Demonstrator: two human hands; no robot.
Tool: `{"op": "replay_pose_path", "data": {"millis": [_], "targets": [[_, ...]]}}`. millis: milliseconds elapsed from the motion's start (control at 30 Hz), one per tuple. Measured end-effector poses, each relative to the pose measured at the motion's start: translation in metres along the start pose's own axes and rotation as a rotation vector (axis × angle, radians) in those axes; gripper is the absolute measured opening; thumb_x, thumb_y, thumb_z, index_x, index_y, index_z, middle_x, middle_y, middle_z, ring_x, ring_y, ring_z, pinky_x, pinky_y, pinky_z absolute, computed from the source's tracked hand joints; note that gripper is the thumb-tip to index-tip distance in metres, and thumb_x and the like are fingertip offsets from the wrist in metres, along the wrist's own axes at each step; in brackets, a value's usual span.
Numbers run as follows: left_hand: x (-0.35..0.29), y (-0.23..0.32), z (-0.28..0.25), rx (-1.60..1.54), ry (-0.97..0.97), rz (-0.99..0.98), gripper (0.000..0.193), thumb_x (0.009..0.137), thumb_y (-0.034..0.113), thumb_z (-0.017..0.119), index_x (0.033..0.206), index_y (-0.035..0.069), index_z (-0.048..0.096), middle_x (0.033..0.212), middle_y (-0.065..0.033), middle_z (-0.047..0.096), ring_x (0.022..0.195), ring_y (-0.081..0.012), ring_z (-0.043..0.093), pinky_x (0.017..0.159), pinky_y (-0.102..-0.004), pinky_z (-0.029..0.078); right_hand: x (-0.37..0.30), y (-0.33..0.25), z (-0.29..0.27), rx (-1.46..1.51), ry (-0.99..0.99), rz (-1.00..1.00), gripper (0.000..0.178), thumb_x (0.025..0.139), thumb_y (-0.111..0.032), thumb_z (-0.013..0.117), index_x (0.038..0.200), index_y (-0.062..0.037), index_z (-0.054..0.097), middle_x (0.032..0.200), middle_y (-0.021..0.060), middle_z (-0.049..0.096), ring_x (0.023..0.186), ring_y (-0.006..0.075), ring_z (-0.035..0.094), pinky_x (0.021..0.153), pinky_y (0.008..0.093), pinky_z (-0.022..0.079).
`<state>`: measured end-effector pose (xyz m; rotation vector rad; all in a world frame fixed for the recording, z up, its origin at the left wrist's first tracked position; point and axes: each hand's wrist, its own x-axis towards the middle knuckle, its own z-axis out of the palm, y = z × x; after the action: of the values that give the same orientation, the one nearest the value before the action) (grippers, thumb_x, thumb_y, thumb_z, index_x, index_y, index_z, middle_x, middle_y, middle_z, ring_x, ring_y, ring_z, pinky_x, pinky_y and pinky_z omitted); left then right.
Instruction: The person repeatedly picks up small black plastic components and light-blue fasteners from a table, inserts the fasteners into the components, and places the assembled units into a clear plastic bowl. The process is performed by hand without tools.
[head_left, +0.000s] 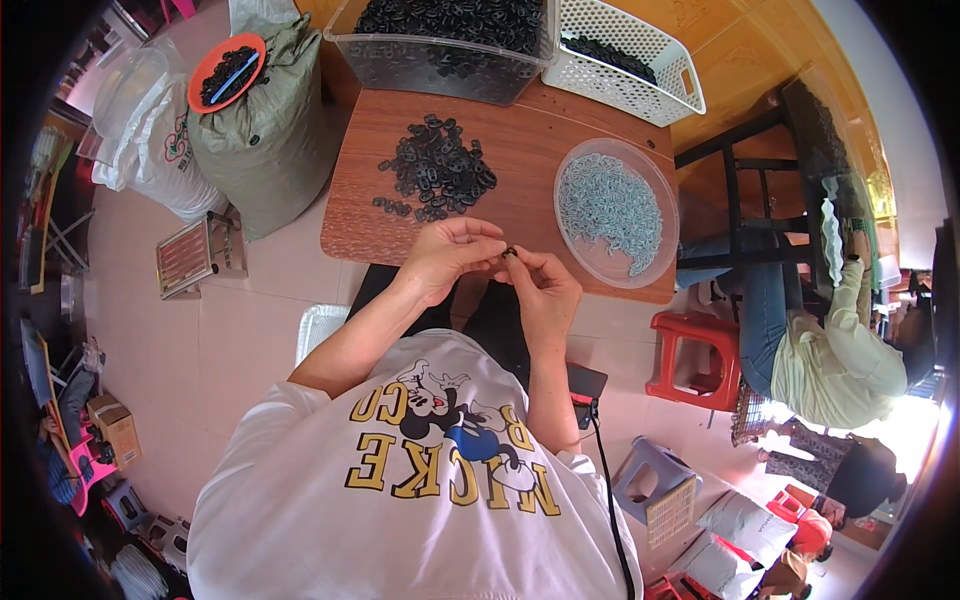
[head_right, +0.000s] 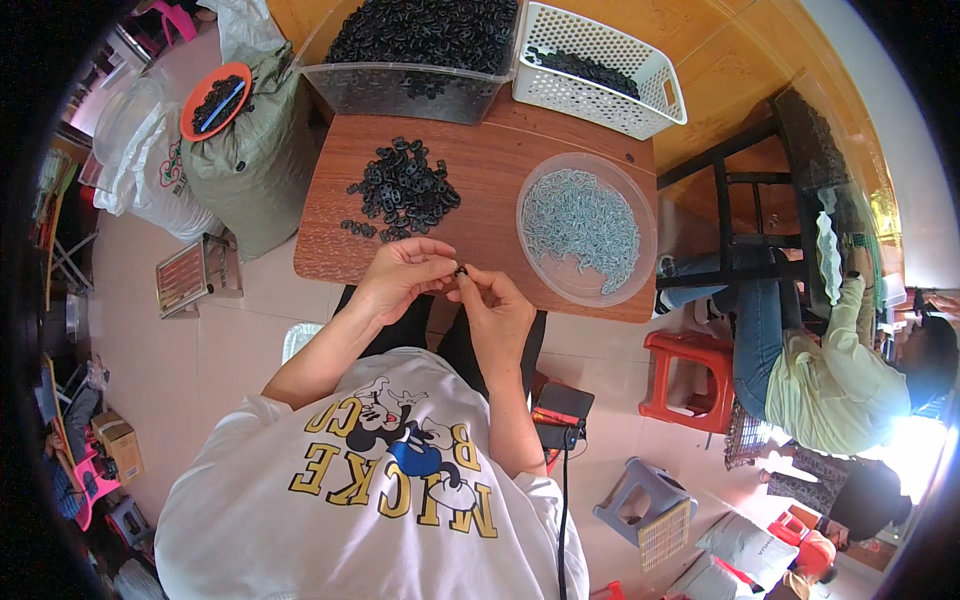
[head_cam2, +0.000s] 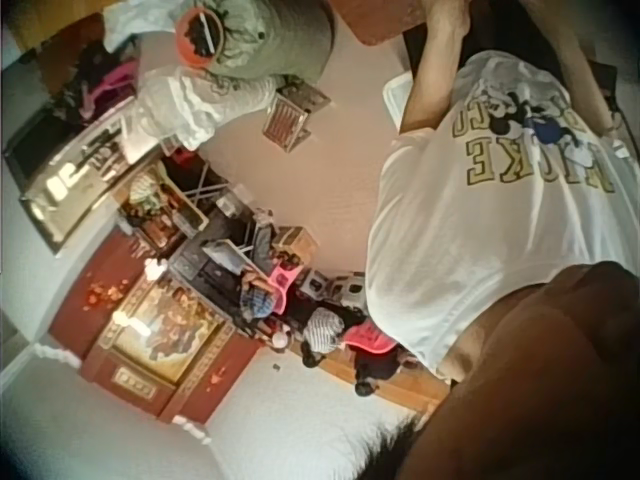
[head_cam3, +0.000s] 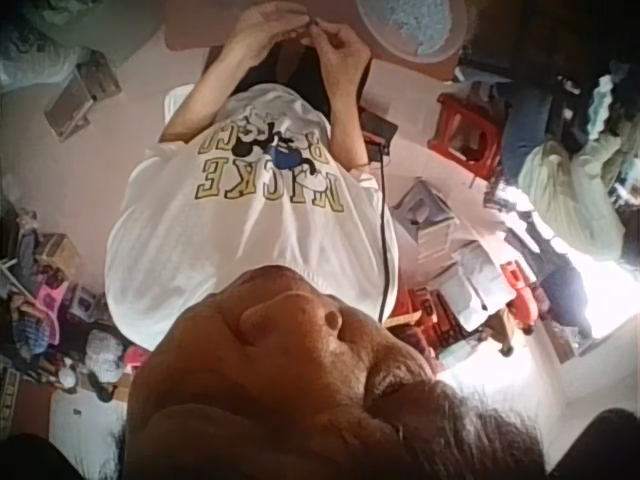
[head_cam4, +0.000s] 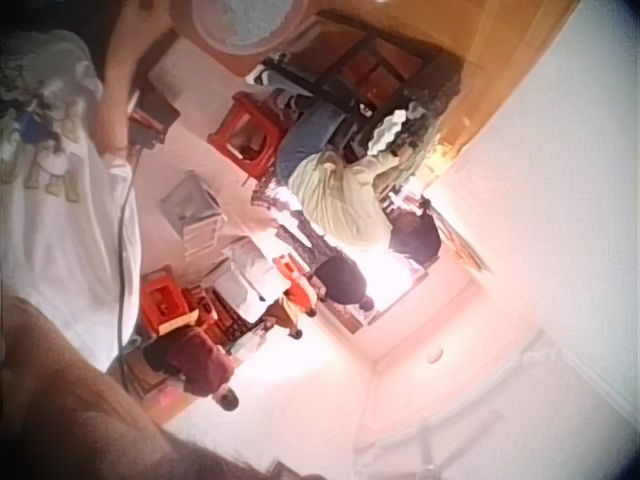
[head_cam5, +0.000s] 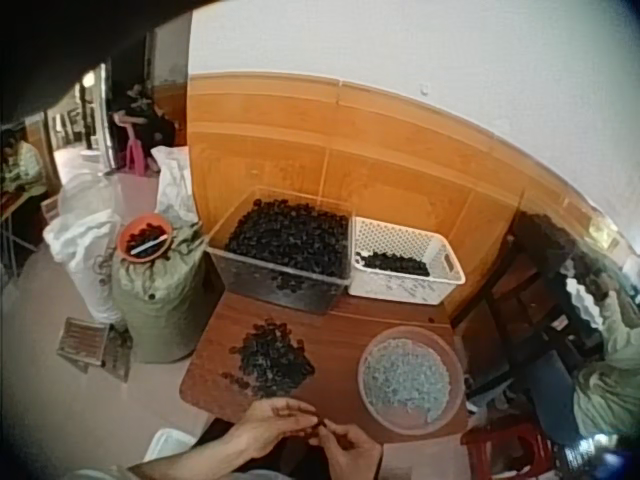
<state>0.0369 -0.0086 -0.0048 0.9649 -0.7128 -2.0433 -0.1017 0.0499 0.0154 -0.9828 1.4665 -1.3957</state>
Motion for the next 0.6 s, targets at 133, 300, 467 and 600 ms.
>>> {"op": "replay_pose_path", "data": {"millis": [133, 300, 467, 600], "targets": [[-0.001, -0.001, 0.001, -0.009, -0.022, 0.030, 0.028, 0.079, 0.001, 0.066, 0.105, -0.004, 0.057, 0.088, -0.0101, 0.064, 0.076, -0.0136, 0.063, 0.067, -0.0226, 0.051, -0.001, 0.001, -0.001, -0.040, -0.009, 0.019, 0.012, 0.083, 0.000, 0.062, 0.093, 0.0043, 0.064, 0.078, 0.0070, 0.066, 0.067, 0.0106, 0.064, 0.060, 0.0200, 0.048], [-0.003, -0.001, -0.003, 0.005, -0.081, 0.040, 0.033, 0.079, -0.001, 0.065, 0.110, -0.005, 0.055, 0.087, -0.0115, 0.065, 0.076, -0.0148, 0.064, 0.068, -0.0236, 0.052, -0.002, 0.000, -0.002, 0.076, -0.048, 0.127, 0.012, 0.083, -0.001, 0.062, 0.092, 0.0068, 0.063, 0.077, 0.0102, 0.066, 0.066, 0.0129, 0.064, 0.059, 0.0211, 0.050], [-0.003, -0.004, -0.012, 0.038, -0.079, -0.009, 0.033, 0.080, 0.000, 0.064, 0.111, -0.006, 0.055, 0.087, -0.0123, 0.065, 0.075, -0.0147, 0.063, 0.068, -0.0246, 0.052, -0.001, 0.013, 0.004, 0.112, -0.054, 0.152, 0.012, 0.083, 0.000, 0.061, 0.091, 0.0079, 0.063, 0.080, 0.0122, 0.066, 0.065, 0.0135, 0.063, 0.059, 0.0216, 0.050], [-0.005, -0.002, -0.018, 0.067, -0.036, -0.032, 0.032, 0.080, 0.001, 0.064, 0.110, -0.006, 0.055, 0.087, -0.0122, 0.065, 0.075, -0.0143, 0.062, 0.067, -0.0238, 0.051, 0.000, 0.020, 0.007, 0.178, -0.082, 0.179, 0.012, 0.083, 0.000, 0.062, 0.092, 0.0075, 0.063, 0.081, 0.0127, 0.066, 0.065, 0.0134, 0.063, 0.059, 0.0217, 0.050]]}}
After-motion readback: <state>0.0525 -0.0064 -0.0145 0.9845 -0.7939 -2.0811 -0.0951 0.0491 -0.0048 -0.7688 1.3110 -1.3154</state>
